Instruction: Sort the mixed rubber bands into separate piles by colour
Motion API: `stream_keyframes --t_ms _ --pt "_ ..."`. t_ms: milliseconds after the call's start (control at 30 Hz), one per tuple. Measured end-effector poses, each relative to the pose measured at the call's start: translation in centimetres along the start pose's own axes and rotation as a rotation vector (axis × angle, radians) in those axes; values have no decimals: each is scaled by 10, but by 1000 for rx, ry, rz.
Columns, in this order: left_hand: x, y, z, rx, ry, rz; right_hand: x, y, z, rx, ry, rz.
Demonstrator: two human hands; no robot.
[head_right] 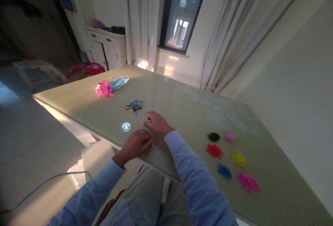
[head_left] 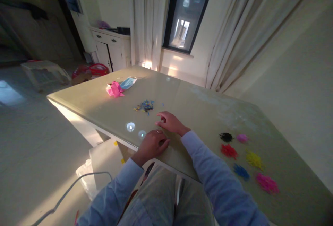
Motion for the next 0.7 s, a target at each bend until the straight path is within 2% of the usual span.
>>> stream_keyframes --t_ms 100,233,700 --pt "-3 -1 -2 -14 19 -4 36 0 26 -49 -86 -23" --pt "-5 -3 -3 -33 28 -12 57 1 40 -117 -91 -16" --pt "-4 -2 -2 -33 24 -26 56 8 40 -54 -21 -86"
Point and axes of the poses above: each hand's wrist, its own x-axis towards the middle knuckle, its own z-axis out of the palm, y = z × x, the point moved 6 cm from there along x, towards the middle knuckle, and after that the axes turned 2 degrees about -z, right-handed, at the moved point
